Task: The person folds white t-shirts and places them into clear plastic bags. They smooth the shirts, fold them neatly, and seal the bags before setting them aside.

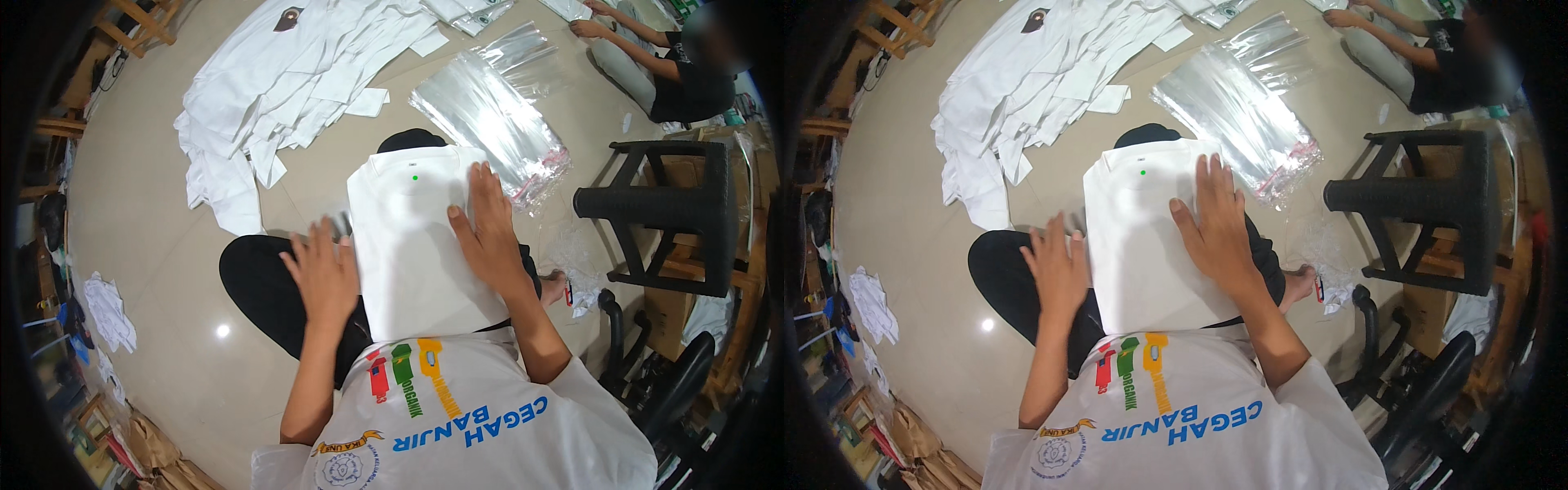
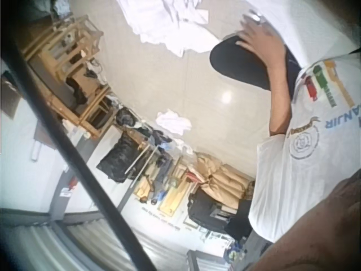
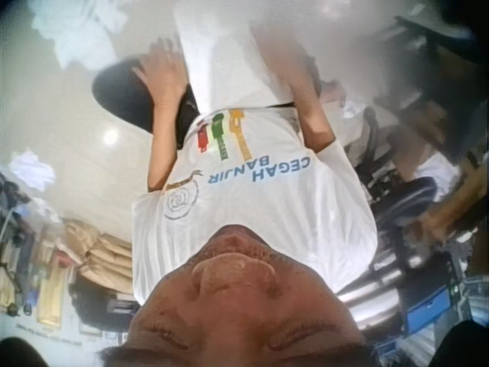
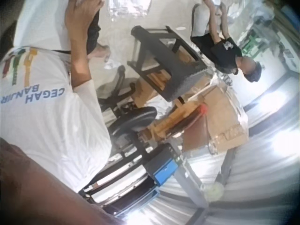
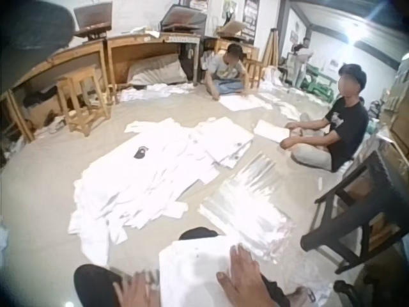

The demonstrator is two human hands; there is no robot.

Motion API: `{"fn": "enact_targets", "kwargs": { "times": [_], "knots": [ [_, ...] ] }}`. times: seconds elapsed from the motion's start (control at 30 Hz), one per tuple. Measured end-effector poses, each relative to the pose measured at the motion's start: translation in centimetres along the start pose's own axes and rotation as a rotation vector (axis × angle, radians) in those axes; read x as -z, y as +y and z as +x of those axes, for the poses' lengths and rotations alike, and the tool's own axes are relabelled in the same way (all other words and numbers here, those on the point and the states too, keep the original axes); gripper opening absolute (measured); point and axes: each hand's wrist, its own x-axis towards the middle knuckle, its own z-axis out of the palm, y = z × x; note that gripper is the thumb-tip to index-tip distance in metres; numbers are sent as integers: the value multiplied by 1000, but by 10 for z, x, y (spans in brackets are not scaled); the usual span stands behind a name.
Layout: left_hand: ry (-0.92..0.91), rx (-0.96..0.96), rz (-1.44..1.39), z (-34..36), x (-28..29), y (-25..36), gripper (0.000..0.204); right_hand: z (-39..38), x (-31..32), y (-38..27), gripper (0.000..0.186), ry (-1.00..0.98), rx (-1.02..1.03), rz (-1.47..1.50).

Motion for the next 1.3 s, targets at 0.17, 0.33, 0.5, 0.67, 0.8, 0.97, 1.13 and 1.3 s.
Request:
{"fn": "enact_targets", "kwargs": {
  "times": [0.17, 0.33, 0.5, 0.67, 0.8, 0.97, 1.13, 1.3],
  "knots": [
    [-266, -143, 368, 29, 11, -46, 61, 12, -14, 3, 82, -136, -39, 61],
    [-500, -130, 157, 62, 18, -53, 50, 13, -16, 11, 78, -149, -69, 169],
    [-37, 81, -451, 42, 62, -33, 33, 0, -16, 25, 64, 42, -75, 435],
    [-275, 96, -982, 9, 80, 53, 26, -5, -19, 31, 48, 266, -132, 477],
    [-286, -73, -817, 13, 59, 66, 38, -5, -2, 24, 39, 315, -300, 525],
    [116, 133, -701, 27, -35, 24, 56, -29, -14, 30, 43, 325, -379, 254],
    [-236, 418, -959, 31, -30, 37, 66, -24, -4, 32, 47, 76, -603, 337],
    [-253, 435, -949, 41, -20, 45, 61, -15, -15, 59, 48, 56, -678, 806]
  ]
}}
